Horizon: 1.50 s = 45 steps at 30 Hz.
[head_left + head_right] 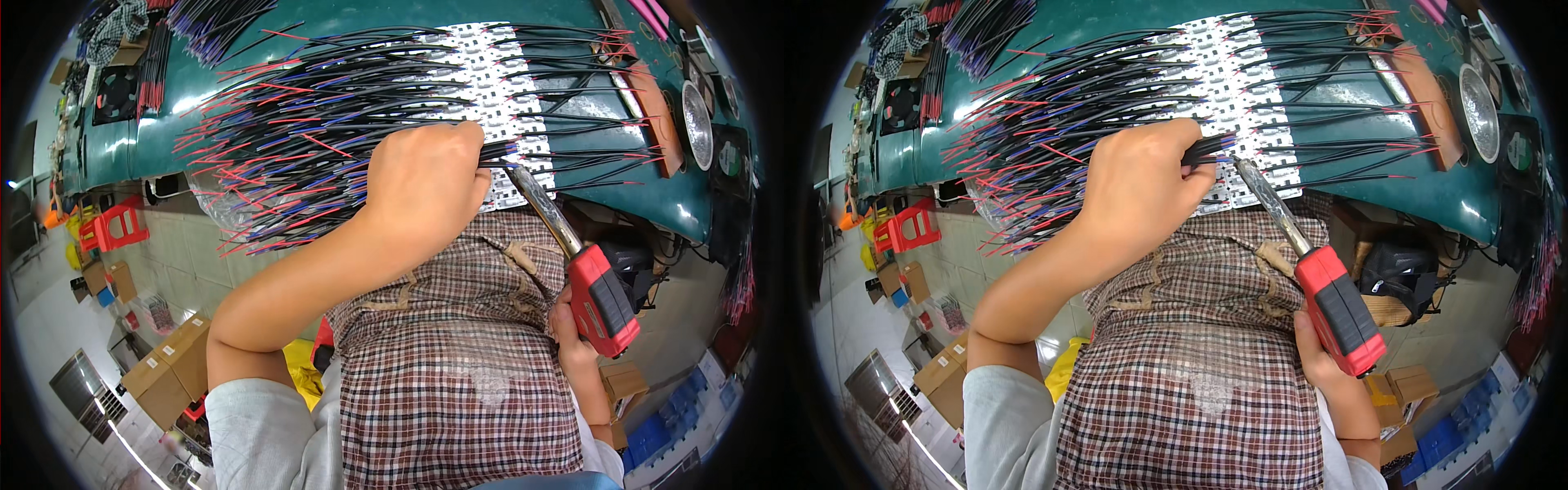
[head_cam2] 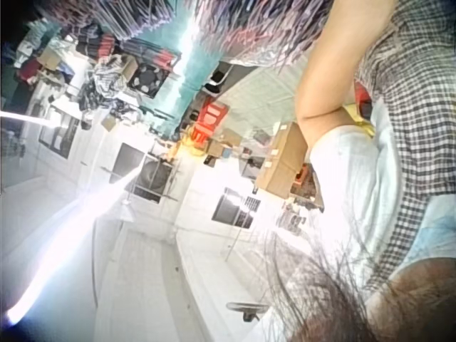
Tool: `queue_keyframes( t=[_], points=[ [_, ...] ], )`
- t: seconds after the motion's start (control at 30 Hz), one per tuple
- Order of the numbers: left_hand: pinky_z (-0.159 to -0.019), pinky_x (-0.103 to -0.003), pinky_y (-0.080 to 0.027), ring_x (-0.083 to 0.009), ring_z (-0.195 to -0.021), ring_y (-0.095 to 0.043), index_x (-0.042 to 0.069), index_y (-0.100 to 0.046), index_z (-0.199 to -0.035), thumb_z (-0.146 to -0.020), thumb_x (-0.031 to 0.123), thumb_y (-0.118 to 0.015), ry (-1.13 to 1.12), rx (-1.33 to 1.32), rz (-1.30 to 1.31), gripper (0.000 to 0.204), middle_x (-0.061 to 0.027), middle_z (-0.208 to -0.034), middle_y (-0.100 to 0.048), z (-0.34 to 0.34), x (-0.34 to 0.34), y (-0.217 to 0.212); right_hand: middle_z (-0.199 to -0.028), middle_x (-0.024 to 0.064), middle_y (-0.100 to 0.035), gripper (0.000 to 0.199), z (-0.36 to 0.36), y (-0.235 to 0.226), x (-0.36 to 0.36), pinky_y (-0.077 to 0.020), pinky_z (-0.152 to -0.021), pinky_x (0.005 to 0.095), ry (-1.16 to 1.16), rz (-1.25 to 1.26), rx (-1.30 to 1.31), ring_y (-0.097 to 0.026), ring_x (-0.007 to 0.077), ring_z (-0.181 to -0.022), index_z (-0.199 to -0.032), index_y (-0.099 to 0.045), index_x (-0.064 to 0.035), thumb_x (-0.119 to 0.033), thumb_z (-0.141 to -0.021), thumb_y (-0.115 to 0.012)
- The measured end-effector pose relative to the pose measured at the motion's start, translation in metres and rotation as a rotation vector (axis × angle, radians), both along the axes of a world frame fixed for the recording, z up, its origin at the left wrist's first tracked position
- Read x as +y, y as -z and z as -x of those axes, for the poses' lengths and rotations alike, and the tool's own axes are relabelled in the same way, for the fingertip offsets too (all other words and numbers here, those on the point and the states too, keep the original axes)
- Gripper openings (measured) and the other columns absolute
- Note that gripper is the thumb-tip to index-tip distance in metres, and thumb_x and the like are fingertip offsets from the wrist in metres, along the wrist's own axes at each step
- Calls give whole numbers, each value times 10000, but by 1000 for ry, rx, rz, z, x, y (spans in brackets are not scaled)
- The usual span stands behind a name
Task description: The worker is using a heat tool to secure or process bundles of wires attached to LED strip panels on a factory assembly line.
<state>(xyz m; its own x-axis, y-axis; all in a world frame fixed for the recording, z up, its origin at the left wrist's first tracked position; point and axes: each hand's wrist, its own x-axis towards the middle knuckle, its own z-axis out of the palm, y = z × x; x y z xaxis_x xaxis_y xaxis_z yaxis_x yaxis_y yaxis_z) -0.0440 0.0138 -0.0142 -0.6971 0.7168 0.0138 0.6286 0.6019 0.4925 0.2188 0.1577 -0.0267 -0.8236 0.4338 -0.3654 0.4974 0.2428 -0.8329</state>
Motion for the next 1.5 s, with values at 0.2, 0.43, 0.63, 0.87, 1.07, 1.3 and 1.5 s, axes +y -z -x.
queue_keyframes(
  t=[0.2, 0.43, 0.63, 0.87, 1.07, 1.3, 1.5],
  points=[
    [-579, -416, -506, -316, -628, -641, 21, -597, -730, -749, 156, -696, 2, 4, -10, 168, -123, -649, -628, -1, 2, -1, -909, 110, -650, 205, 4, 2, 0, -501, -715, 346, -23, -11, -18, -632, 214, -811, -1053, -635, 8, -52, -859, -661],
    [-604, -433, -509, -338, -642, -634, 11, -599, -724, -743, 144, -683, 12, -5, 38, 159, -154, -668, -628, 0, 7, -6, -876, 114, -613, 194, 16, 3, -2, -485, -680, 356, -42, -143, 123, -611, 254, -762, -997, -637, 0, -38, -813, -685],
    [-614, -439, -509, -348, -650, -635, 0, -591, -716, -742, 140, -677, 31, -10, 69, 167, -170, -666, -625, 2, 8, -5, -909, 145, -590, 212, 18, 2, -3, -471, -678, 372, -77, -119, 83, -599, 297, -791, -987, -634, -2, -21, -782, -685],
    [-611, -442, -507, -355, -649, -635, -5, -587, -709, -740, 130, -670, 48, -11, 80, 162, -183, -660, -621, 4, 10, -6, -914, 148, -611, 204, 4, 5, 0, -483, -708, 376, -55, -85, 48, -606, 303, -806, -1019, -634, 6, -49, -825, -670],
    [-608, -442, -510, -356, -640, -637, -7, -593, -714, -739, 131, -674, 48, -4, 103, 162, -183, -656, -623, 4, 11, -8, -919, 135, -627, 193, 2, 5, -2, -486, -720, 364, -68, -119, 93, -614, 270, -814, -1023, -635, 9, -78, -853, -662],
    [-605, -429, -517, -345, -634, -645, 6, -609, -723, -744, 136, -688, 45, -36, 46, 153, -164, -642, -632, 10, 7, -3, -894, 112, -629, 200, 2, 7, -1, -486, -712, 350, -65, -11, 46, -614, 232, -796, -1043, -630, 11, -78, -865, -655],
    [-608, -432, -512, -340, -653, -643, 9, -598, -732, -729, 136, -702, 43, -36, 88, 164, -157, -676, -637, 4, 10, -8, -898, 107, -630, 208, 8, 5, -8, -486, -725, 347, 24, 61, 57, -617, 228, -807, -1060, -623, 12, -68, -870, -647]
  ],
)
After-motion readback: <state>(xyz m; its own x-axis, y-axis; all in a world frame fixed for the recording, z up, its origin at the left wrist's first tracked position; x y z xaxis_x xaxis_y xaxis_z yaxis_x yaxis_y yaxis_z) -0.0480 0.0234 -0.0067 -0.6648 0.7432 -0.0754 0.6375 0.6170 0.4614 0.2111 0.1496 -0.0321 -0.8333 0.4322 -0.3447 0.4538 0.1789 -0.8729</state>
